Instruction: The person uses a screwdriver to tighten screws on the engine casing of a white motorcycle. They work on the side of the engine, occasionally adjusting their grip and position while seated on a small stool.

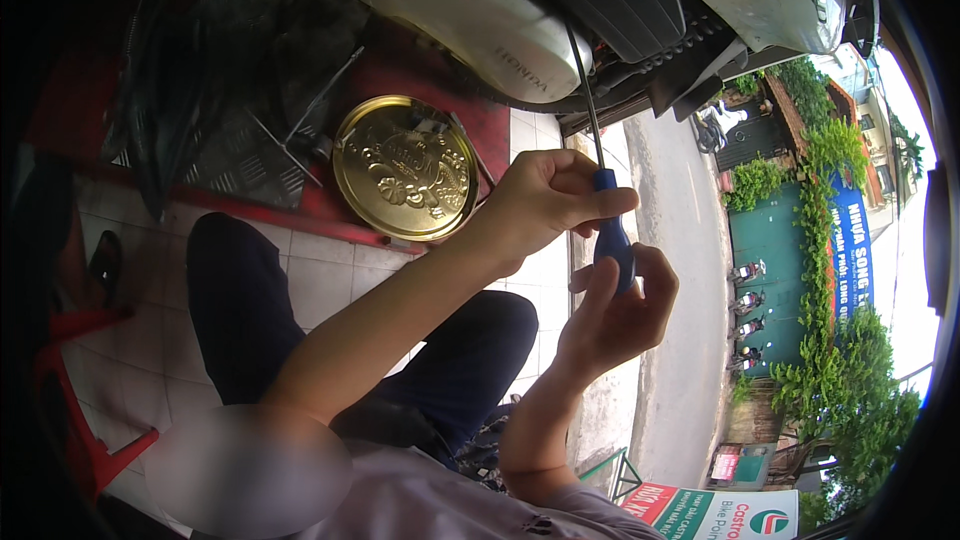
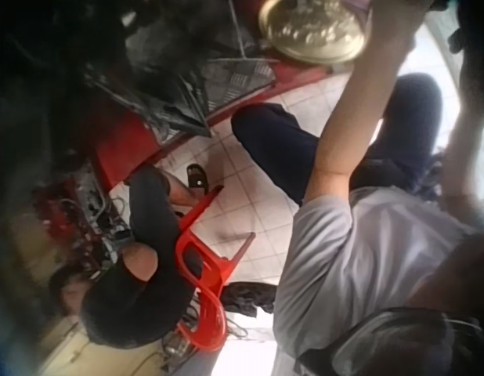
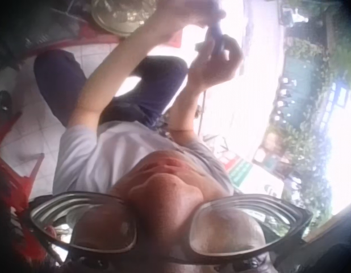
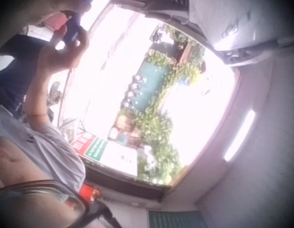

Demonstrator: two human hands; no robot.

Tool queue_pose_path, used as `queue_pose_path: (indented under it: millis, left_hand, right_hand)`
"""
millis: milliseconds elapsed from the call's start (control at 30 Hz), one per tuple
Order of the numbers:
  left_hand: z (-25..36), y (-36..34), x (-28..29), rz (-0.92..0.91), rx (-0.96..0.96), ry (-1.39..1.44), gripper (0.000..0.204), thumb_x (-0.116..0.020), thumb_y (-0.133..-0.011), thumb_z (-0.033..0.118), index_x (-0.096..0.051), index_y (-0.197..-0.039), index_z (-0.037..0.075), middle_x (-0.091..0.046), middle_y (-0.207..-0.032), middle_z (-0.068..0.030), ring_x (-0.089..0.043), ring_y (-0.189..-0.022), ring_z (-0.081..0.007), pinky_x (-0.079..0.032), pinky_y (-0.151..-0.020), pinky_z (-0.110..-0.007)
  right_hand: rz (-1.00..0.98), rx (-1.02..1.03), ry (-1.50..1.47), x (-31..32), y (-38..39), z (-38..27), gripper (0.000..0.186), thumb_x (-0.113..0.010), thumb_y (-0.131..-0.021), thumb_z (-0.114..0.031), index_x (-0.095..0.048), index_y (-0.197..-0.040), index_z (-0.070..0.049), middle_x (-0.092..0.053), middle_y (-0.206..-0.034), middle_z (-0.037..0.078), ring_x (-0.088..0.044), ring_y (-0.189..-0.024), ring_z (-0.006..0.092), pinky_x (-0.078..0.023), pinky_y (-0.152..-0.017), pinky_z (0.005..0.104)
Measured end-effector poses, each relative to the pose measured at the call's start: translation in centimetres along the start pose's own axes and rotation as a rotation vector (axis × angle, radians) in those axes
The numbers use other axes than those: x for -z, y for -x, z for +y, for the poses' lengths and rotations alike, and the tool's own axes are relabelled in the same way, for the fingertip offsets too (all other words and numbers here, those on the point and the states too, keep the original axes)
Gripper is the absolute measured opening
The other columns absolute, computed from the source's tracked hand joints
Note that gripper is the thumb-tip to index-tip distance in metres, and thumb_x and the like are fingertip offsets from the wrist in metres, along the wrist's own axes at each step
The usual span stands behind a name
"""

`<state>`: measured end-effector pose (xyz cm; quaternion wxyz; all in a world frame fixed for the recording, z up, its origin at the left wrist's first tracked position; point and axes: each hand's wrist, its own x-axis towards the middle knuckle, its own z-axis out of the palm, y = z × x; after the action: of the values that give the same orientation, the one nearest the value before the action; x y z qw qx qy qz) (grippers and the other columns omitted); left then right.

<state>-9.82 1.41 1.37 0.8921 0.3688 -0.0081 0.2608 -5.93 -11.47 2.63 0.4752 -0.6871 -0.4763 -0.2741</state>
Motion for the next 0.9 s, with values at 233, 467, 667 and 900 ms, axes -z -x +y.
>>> queue_pose_path:
  millis: [233, 467, 667, 900]
  left_hand:
    - [-1.6, -0.1, 1.5, -0.113, -0.016, 0.353, 0.025, -0.073, -0.084, 0.010, -0.065, -0.103, -0.003, -0.069, -0.089, -0.0089, -0.067, -0.080, -0.0145, -0.053, -0.082, -0.030]
    - [0.0, 0.2, 0.4, 0.079, -0.004, 0.076, 0.025, -0.080, -0.079, 0.014, -0.066, -0.091, -0.002, -0.067, -0.076, -0.0042, -0.066, -0.069, -0.0130, -0.055, -0.072, -0.028]
    - [-0.4, -0.1, 0.5, 0.039, -0.016, 0.080, 0.025, -0.074, -0.084, 0.014, -0.063, -0.100, -0.003, -0.067, -0.088, -0.0073, -0.066, -0.083, -0.0147, -0.054, -0.081, -0.030]
    - [-2.4, 0.1, 1.9, -0.260, -0.024, 0.433, 0.025, -0.059, -0.091, 0.001, -0.058, -0.116, -0.003, -0.066, -0.106, -0.0122, -0.065, -0.098, -0.0203, -0.053, -0.092, -0.035]
  right_hand:
    - [-0.095, -0.399, -0.239, -1.2, -0.4, -2.4, 0.050, -0.038, -0.102, -0.044, -0.056, -0.106, 0.003, -0.054, -0.060, 0.008, -0.046, -0.039, 0.0081, -0.030, -0.038, 0.0174]
    - [-0.038, 0.046, 0.031, -0.5, 0.3, 0.2, 0.044, -0.076, -0.075, -0.013, -0.056, -0.110, 0.006, -0.061, -0.093, 0.009, -0.064, -0.078, 0.0180, -0.052, -0.069, 0.0309]
    - [-0.132, -0.040, 0.166, 0.2, 0.8, 0.1, 0.023, -0.071, -0.084, -0.008, -0.054, -0.095, 0.001, -0.061, -0.071, 0.009, -0.054, -0.050, 0.0086, -0.043, -0.048, 0.0203]
    - [0.090, -0.605, -0.137, -1.5, 0.2, -1.7, 0.040, -0.054, -0.096, -0.040, -0.054, -0.086, -0.001, -0.044, -0.056, -0.001, -0.041, -0.043, 0.0056, -0.029, -0.038, 0.0189]
